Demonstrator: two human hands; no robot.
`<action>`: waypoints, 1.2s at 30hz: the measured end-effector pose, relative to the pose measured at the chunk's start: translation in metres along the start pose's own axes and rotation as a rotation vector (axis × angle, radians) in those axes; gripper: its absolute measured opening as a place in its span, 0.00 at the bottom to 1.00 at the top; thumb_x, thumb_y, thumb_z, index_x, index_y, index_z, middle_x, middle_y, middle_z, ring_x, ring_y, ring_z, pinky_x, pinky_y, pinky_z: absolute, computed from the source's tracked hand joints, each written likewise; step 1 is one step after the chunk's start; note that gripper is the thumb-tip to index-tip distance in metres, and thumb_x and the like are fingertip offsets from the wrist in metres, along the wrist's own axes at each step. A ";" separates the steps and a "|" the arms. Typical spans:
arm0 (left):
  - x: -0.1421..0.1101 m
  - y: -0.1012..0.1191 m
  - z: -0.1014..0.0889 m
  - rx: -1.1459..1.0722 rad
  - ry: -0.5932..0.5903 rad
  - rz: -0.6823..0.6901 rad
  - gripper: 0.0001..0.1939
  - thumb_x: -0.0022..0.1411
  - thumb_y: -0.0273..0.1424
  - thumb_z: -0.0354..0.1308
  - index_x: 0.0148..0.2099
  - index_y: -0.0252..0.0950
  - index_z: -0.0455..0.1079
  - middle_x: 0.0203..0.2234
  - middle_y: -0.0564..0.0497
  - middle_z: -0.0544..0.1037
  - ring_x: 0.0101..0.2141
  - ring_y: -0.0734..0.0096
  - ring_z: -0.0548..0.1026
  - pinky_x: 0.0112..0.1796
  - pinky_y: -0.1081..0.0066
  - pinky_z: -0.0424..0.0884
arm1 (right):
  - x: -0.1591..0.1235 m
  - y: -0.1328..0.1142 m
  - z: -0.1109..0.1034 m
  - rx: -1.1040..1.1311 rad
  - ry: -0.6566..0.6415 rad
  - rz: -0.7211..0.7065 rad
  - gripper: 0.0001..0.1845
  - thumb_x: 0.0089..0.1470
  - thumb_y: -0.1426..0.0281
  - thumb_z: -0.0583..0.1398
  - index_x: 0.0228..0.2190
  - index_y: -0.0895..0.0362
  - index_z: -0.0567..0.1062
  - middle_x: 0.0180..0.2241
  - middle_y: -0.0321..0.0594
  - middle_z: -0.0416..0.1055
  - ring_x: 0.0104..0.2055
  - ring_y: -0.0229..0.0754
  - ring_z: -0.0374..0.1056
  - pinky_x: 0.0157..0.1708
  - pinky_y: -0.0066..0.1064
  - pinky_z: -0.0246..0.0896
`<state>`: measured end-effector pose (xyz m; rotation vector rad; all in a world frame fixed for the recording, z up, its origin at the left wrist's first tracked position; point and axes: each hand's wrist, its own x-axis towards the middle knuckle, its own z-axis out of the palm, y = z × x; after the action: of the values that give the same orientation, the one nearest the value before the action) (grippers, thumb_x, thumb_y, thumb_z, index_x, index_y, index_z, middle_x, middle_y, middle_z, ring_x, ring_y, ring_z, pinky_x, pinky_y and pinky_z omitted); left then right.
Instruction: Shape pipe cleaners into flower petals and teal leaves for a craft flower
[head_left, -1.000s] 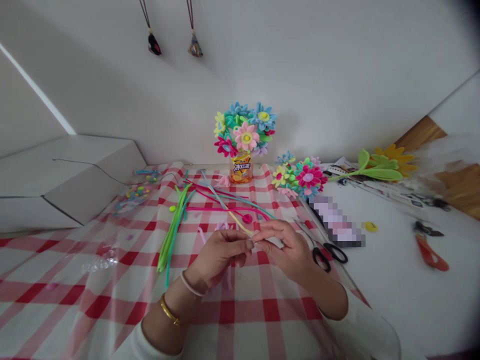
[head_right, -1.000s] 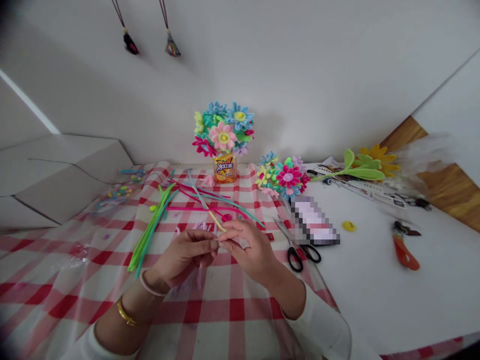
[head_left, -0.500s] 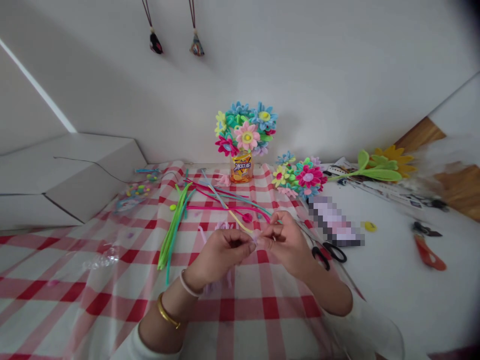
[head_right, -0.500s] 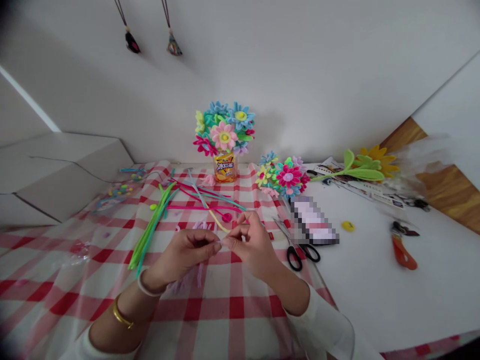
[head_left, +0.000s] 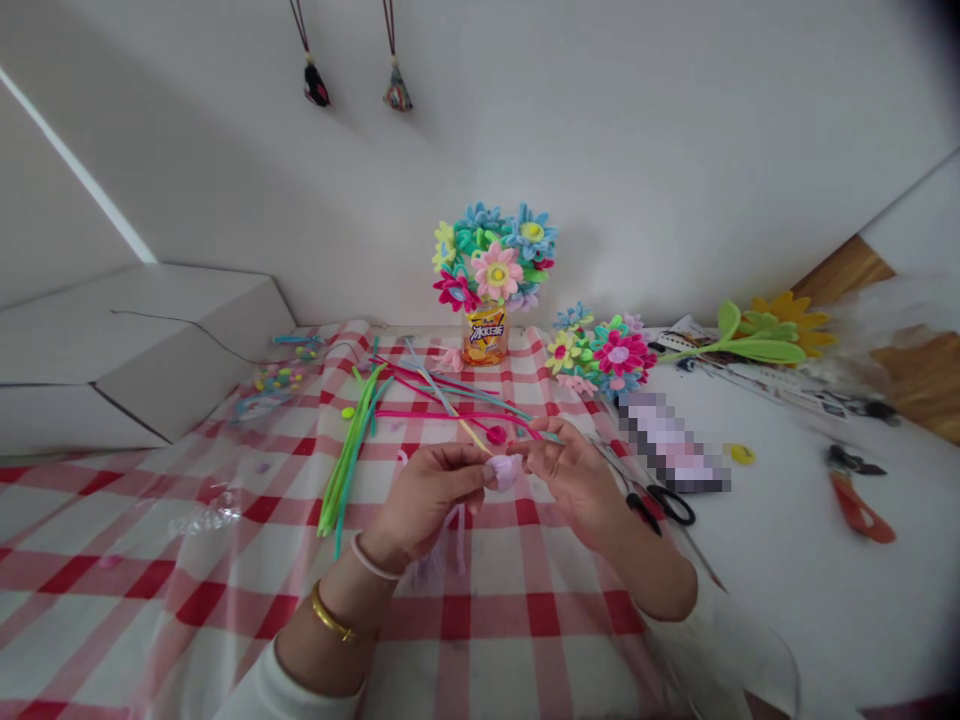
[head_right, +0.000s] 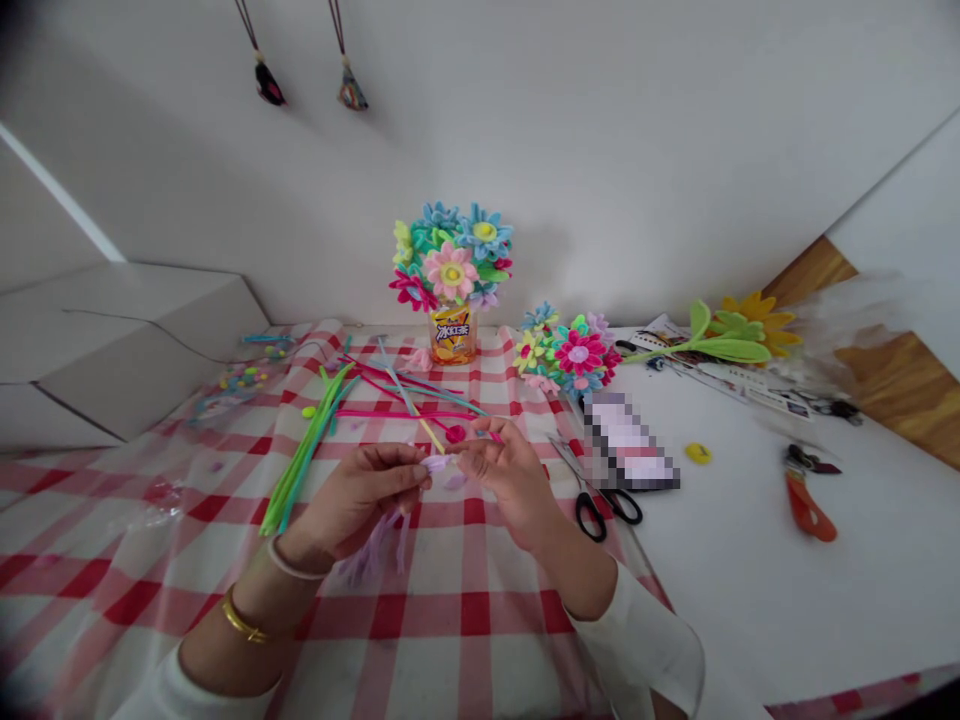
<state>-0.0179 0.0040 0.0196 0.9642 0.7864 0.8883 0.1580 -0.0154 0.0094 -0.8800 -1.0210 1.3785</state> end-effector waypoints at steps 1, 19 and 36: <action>0.000 0.000 0.000 0.030 -0.005 0.002 0.07 0.45 0.28 0.64 0.28 0.30 0.72 0.20 0.52 0.74 0.17 0.82 0.65 0.20 0.78 0.59 | -0.001 -0.001 0.001 -0.020 -0.009 0.007 0.21 0.42 0.70 0.65 0.38 0.52 0.64 0.32 0.35 0.74 0.34 0.38 0.69 0.35 0.32 0.62; 0.002 -0.008 0.005 -0.210 -0.077 0.002 0.09 0.47 0.31 0.65 0.28 0.30 0.70 0.17 0.54 0.71 0.15 0.83 0.63 0.19 0.77 0.56 | 0.000 0.007 0.006 0.276 -0.081 0.136 0.19 0.36 0.76 0.66 0.31 0.52 0.67 0.22 0.26 0.67 0.27 0.34 0.66 0.33 0.29 0.60; 0.002 -0.017 0.017 -0.229 -0.067 0.125 0.06 0.49 0.30 0.63 0.30 0.32 0.73 0.23 0.52 0.74 0.19 0.81 0.67 0.23 0.77 0.60 | -0.001 0.012 0.014 0.326 0.027 0.086 0.18 0.37 0.73 0.67 0.31 0.51 0.67 0.24 0.28 0.68 0.28 0.36 0.66 0.31 0.31 0.62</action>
<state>0.0020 -0.0050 0.0099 0.8428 0.5579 1.0249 0.1409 -0.0168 0.0034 -0.7022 -0.7176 1.5482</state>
